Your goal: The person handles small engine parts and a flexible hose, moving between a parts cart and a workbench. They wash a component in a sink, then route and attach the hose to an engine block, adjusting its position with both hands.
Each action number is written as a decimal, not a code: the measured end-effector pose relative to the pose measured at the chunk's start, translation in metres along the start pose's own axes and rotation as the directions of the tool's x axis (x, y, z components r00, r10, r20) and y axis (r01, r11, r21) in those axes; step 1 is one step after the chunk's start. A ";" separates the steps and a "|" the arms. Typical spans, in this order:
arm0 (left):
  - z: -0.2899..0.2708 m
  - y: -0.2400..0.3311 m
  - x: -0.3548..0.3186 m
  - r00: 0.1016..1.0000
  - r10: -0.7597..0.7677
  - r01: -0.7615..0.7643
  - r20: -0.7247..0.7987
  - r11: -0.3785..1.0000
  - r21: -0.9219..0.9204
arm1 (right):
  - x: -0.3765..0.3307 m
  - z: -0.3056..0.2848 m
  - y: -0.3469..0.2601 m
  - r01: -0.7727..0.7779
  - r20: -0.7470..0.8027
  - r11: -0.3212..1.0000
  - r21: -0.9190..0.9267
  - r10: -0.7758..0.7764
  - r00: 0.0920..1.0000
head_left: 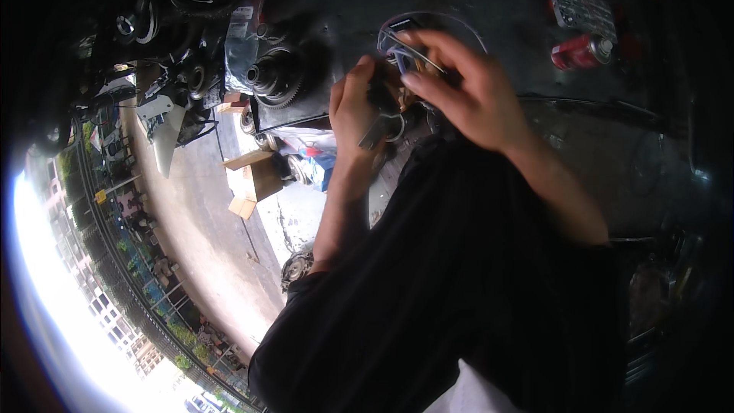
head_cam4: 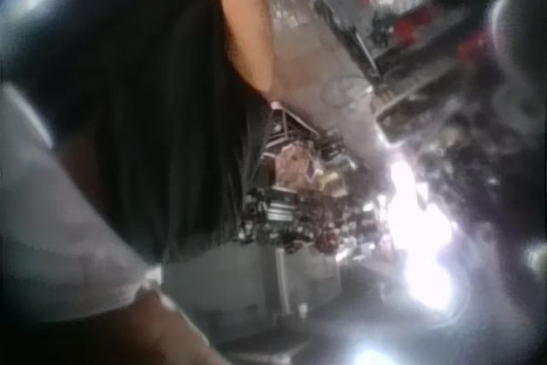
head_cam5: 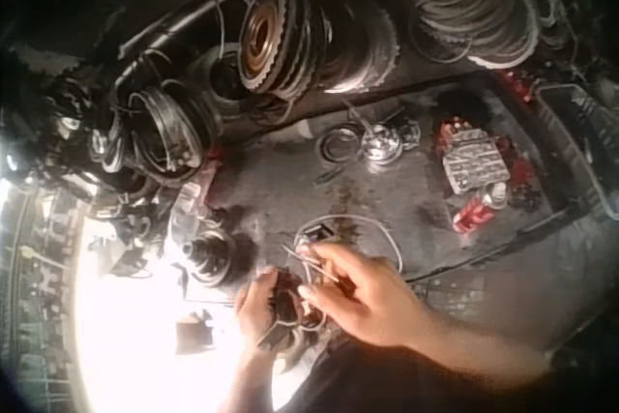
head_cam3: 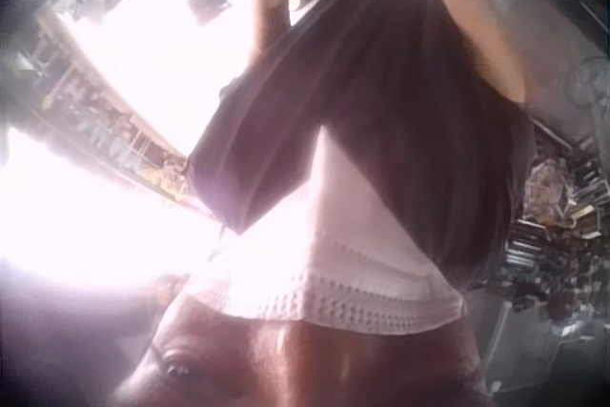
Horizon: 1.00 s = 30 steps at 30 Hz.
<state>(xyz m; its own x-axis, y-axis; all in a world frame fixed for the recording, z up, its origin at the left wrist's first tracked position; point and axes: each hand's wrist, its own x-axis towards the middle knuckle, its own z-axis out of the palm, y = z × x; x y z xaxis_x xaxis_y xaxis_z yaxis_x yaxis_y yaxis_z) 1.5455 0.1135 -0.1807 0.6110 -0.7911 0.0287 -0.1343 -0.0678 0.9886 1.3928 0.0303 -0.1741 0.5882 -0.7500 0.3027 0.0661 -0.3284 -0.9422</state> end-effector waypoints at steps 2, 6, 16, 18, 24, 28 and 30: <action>-0.002 0.001 0.007 0.947 0.316 -0.318 0.065 0.884 0.342 | 0.017 0.003 0.019 -0.125 0.203 0.971 0.206 0.083 0.976; -0.010 0.015 0.016 0.909 -0.370 0.381 0.194 0.924 -0.023 | 0.037 0.001 0.046 -0.200 0.447 0.974 0.106 0.133 0.884; -0.009 0.001 0.041 0.720 -0.615 0.508 0.322 0.782 0.360 | 0.064 -0.017 0.079 -0.312 0.582 0.929 -0.199 0.368 0.725; -0.009 -0.009 0.043 0.705 -0.580 0.514 0.409 0.814 0.269 | 0.063 -0.021 0.092 -0.323 0.596 0.922 -0.212 0.384 0.705; -0.001 -0.040 0.045 0.802 -0.522 0.373 0.290 0.817 0.439 | 0.067 -0.019 0.113 -0.392 0.609 0.881 -0.265 0.468 0.641; -0.003 -0.046 0.042 0.844 -0.459 0.271 0.278 0.812 0.517 | 0.062 -0.015 0.111 -0.322 0.605 0.916 -0.239 0.400 0.688; -0.005 -0.046 0.041 0.854 -0.436 0.227 0.285 0.804 0.550 | 0.058 -0.011 0.108 -0.211 0.611 0.963 -0.168 0.270 0.744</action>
<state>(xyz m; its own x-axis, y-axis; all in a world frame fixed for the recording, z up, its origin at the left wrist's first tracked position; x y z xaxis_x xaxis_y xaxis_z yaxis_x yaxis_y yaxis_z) 1.5804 0.0873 -0.2244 0.3576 -0.8191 -0.4485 -0.3987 -0.5682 0.7198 1.4254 -0.0550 -0.2566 0.9481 -0.2958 -0.1167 -0.1959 -0.2541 -0.9471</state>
